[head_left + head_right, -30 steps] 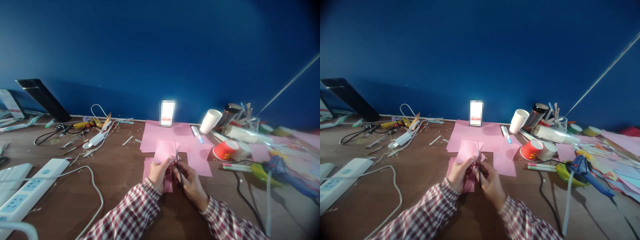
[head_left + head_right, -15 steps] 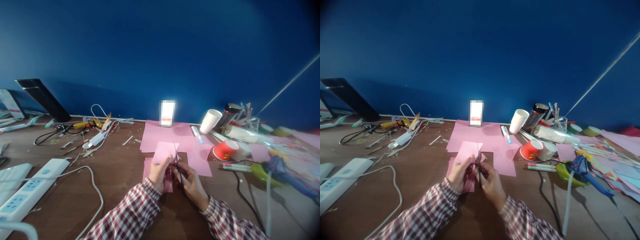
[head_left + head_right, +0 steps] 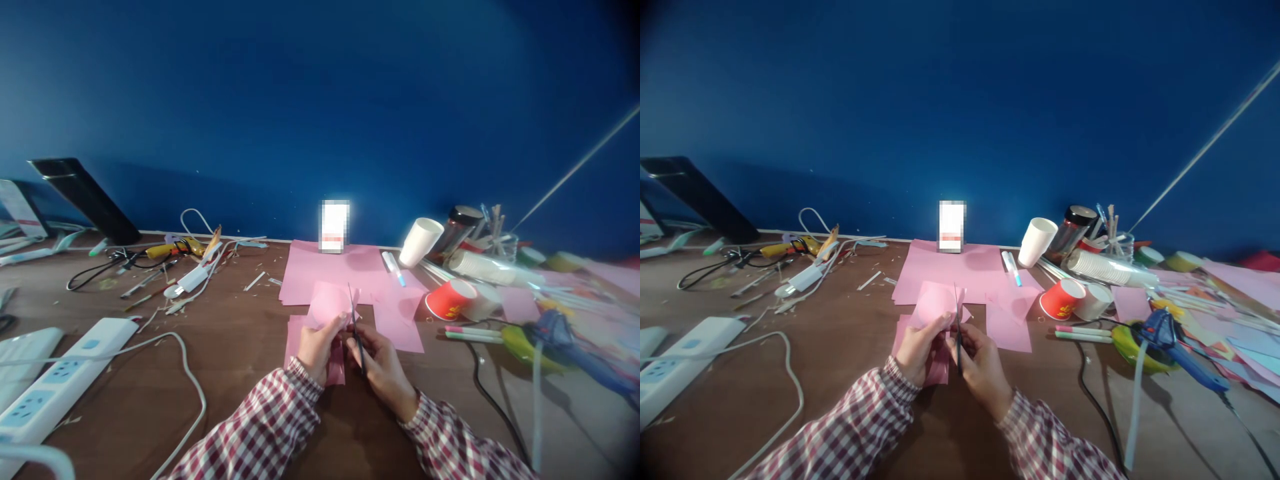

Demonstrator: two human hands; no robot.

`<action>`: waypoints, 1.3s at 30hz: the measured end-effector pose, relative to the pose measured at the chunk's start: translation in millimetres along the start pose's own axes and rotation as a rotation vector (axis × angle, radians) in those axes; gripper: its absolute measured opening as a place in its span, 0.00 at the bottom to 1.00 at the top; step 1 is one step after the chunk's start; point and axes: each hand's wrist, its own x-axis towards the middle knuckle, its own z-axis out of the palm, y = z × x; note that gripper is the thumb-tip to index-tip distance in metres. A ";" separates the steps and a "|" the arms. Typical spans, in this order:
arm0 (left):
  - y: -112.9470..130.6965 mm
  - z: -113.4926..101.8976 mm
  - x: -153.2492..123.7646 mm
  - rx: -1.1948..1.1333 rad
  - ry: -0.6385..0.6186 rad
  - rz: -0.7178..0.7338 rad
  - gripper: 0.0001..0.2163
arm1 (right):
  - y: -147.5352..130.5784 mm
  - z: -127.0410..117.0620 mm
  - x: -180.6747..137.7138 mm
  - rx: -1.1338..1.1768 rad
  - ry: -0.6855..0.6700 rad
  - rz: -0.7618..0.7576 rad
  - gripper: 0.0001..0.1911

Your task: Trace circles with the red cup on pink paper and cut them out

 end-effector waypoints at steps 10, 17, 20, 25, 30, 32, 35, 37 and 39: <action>2.5 1.6 0.0 -0.013 0.035 0.016 0.14 | 1.3 -3.2 -0.3 -0.064 0.000 -0.001 0.18; 2.4 0.0 0.2 0.015 0.036 0.010 0.15 | 2.4 -4.8 -0.6 -0.100 -0.001 -0.004 0.17; 1.8 -1.5 0.8 0.008 0.034 0.010 0.14 | 2.9 -5.5 -1.1 -0.106 -0.003 -0.006 0.17; 1.7 -2.7 2.2 0.024 0.050 0.015 0.14 | 4.7 -6.7 -2.1 -0.117 -0.004 -0.016 0.18; 2.5 -3.1 4.1 0.040 0.024 0.047 0.15 | 4.0 -6.4 -2.5 -0.115 -0.013 -0.002 0.19; 1.9 -3.2 4.4 0.025 0.008 0.057 0.15 | 3.1 -5.6 -2.4 -0.105 -0.011 0.004 0.18; -0.1 -3.3 4.2 0.029 0.031 0.028 0.15 | 0.9 -3.9 -1.5 -0.076 -0.013 0.003 0.18; -1.5 -3.0 3.4 0.020 0.024 0.002 0.16 | -1.3 -2.4 -0.8 -0.050 -0.013 -0.003 0.17; -2.2 -2.4 2.1 -0.008 -0.004 -0.024 0.17 | -4.0 -1.0 -0.4 -0.025 -0.019 -0.005 0.17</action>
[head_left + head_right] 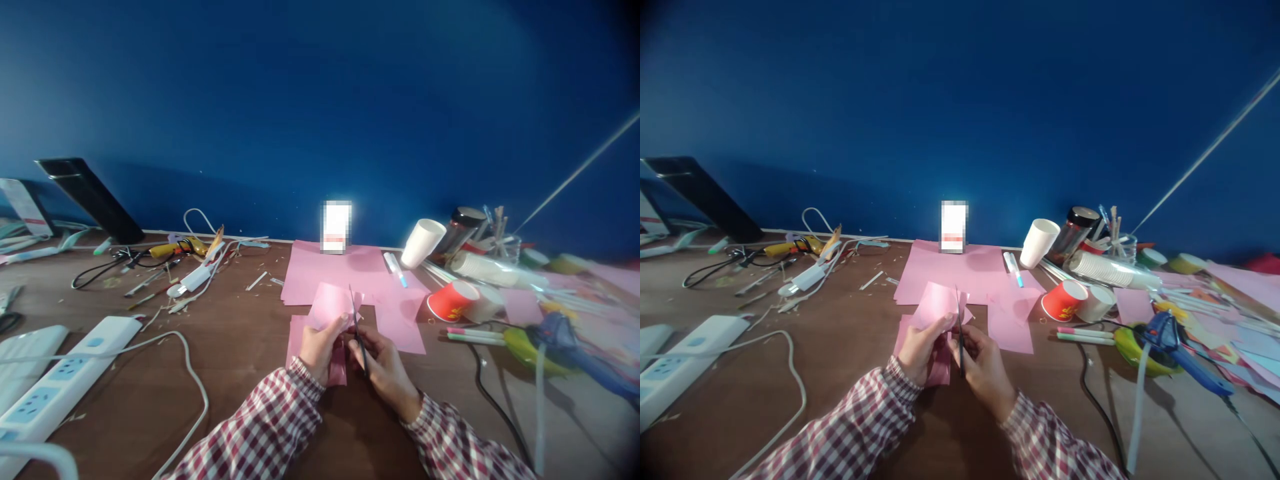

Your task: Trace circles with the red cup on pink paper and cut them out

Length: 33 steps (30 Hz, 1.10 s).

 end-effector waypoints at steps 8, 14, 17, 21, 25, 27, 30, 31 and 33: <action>1.9 -0.4 -0.6 0.024 0.022 0.050 0.15 | -1.1 -0.3 -1.1 0.001 0.004 0.005 0.17; 1.9 -0.5 0.6 0.021 0.010 0.054 0.16 | 0.9 -2.3 -1.8 -0.038 0.010 0.013 0.18; 1.0 -1.3 1.7 0.050 0.043 0.039 0.17 | -0.1 -2.7 -2.0 -0.057 0.010 0.019 0.18; 0.4 -2.5 2.7 0.076 0.070 0.045 0.17 | 3.2 -4.5 -2.0 -0.076 0.007 0.022 0.18; 0.2 -3.9 3.3 0.085 0.090 0.053 0.17 | 7.5 -6.8 -2.6 -0.083 0.001 0.020 0.18; 0.9 -3.9 3.3 0.077 0.078 0.063 0.16 | 8.4 -7.6 -3.0 -0.097 0.001 0.017 0.18; 2.9 -2.8 3.0 0.054 0.048 0.077 0.15 | 8.7 -8.1 -3.3 -0.124 -0.004 0.020 0.18; 3.7 -2.3 2.9 0.049 0.041 0.081 0.16 | 8.6 -8.0 -3.2 -0.129 -0.007 0.020 0.18; 4.6 -1.7 2.7 0.044 0.042 0.086 0.16 | 8.1 -7.2 -2.7 -0.123 -0.015 0.020 0.17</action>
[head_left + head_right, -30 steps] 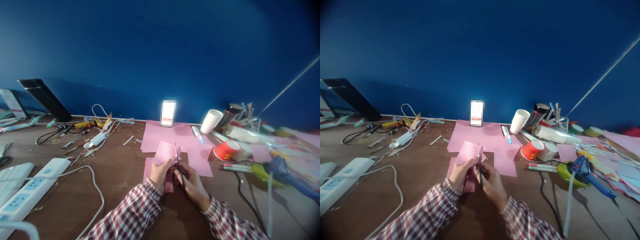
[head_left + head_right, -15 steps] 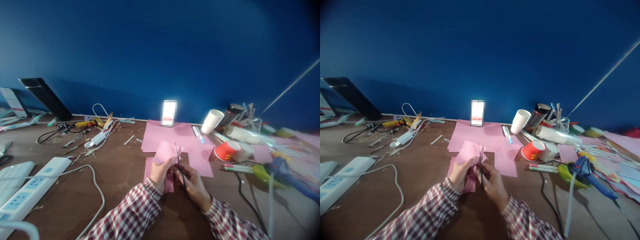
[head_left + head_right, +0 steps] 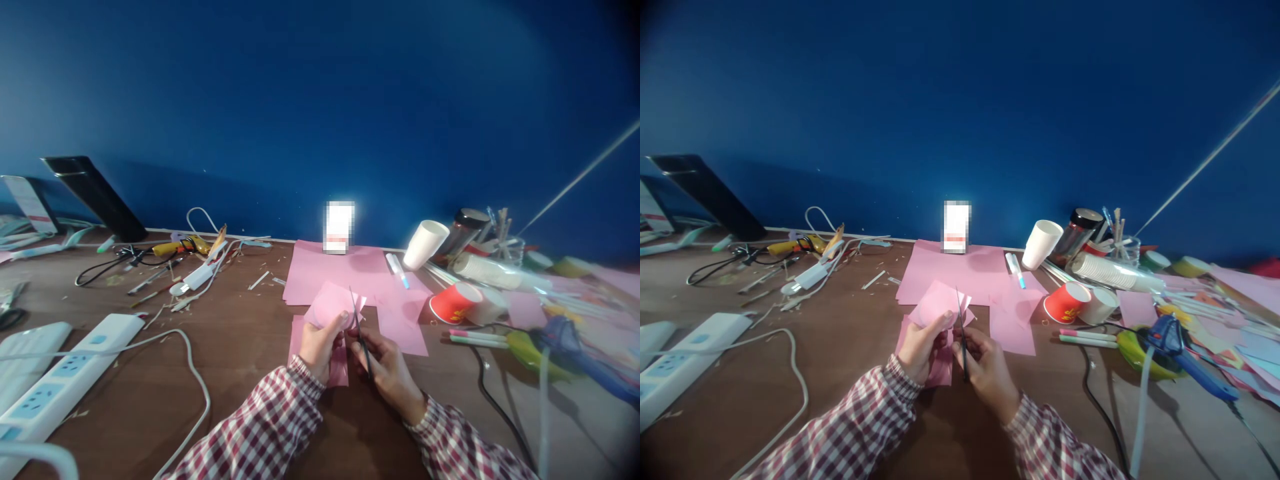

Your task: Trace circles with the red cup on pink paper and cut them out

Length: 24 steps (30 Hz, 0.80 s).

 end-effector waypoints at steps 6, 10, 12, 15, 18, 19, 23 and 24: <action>-1.1 -1.1 -0.1 0.065 0.059 -0.059 0.16 | -5.7 2.8 1.2 0.082 0.004 0.007 0.19; -2.0 -1.8 0.2 0.082 0.044 -0.065 0.18 | -7.7 2.9 0.7 0.107 -0.001 -0.002 0.18; -1.7 -1.3 -0.3 0.074 0.030 -0.066 0.18 | -7.0 2.7 0.3 0.107 -0.003 -0.005 0.18; -0.5 0.3 -1.6 0.038 -0.004 -0.073 0.17 | -4.6 2.3 -0.1 0.098 -0.010 -0.010 0.18; -0.2 1.1 -2.0 -0.010 -0.049 -0.066 0.18 | -1.7 1.9 -0.2 0.094 -0.020 -0.008 0.18; -0.5 0.9 -1.7 -0.020 -0.060 -0.062 0.18 | -0.8 1.7 -0.1 0.095 -0.022 -0.008 0.18; -2.4 -0.4 0.0 -0.033 -0.054 -0.049 0.16 | 2.0 0.9 0.5 0.081 -0.022 -0.008 0.18; -2.8 -0.7 0.2 -0.039 -0.055 -0.045 0.16 | 2.3 0.7 0.7 0.073 -0.020 -0.007 0.19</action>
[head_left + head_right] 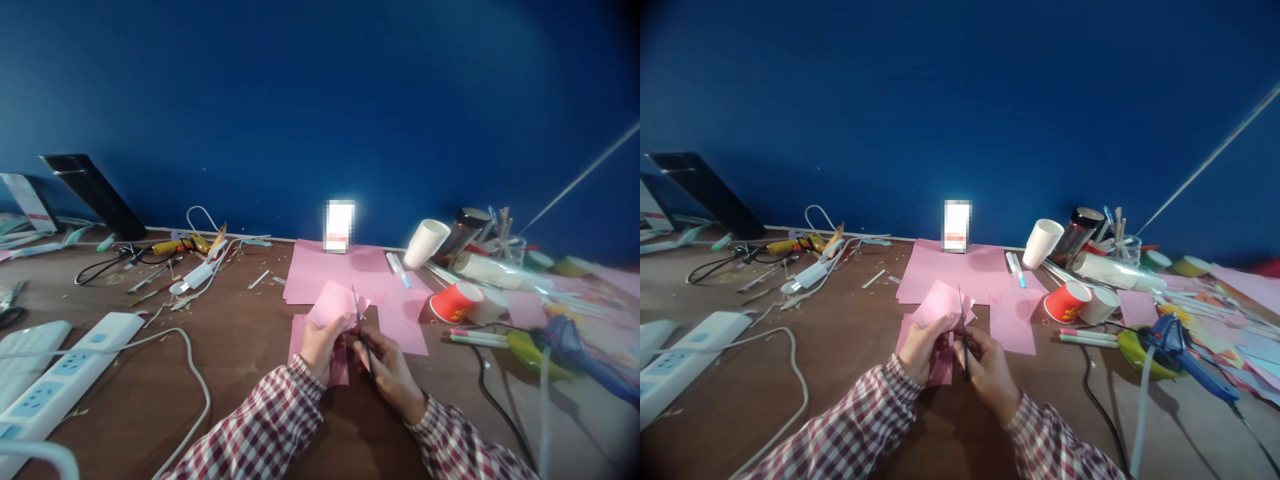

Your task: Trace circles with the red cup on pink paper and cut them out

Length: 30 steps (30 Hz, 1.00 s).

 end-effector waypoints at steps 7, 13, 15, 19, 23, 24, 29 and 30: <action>0.4 0.0 -0.2 0.021 -0.006 0.023 0.16 | -2.6 -0.5 -0.7 -0.036 0.013 0.010 0.20; 4.0 1.8 -2.4 0.044 0.040 0.022 0.16 | -1.3 -1.3 -0.9 -0.035 0.018 0.008 0.19; 4.6 2.6 -3.0 0.042 0.041 0.036 0.17 | -0.3 -1.9 -1.3 -0.044 0.013 0.003 0.18; 3.7 2.9 -2.9 0.034 0.041 0.058 0.17 | 0.8 -2.7 -1.9 -0.074 0.012 -0.001 0.18; 2.6 2.0 -1.9 0.029 0.026 0.066 0.17 | 2.0 -2.7 -1.3 -0.088 0.018 -0.002 0.18; 2.7 1.8 -1.6 0.027 0.025 0.066 0.17 | 2.3 -2.6 -1.2 -0.088 0.019 0.001 0.19; 5.2 1.6 -0.5 0.082 0.094 0.067 0.16 | -0.1 -1.9 -1.3 -0.078 0.006 0.028 0.19; 5.4 1.5 -0.4 0.097 0.108 0.066 0.16 | -1.2 -1.6 -1.4 -0.077 0.007 0.033 0.19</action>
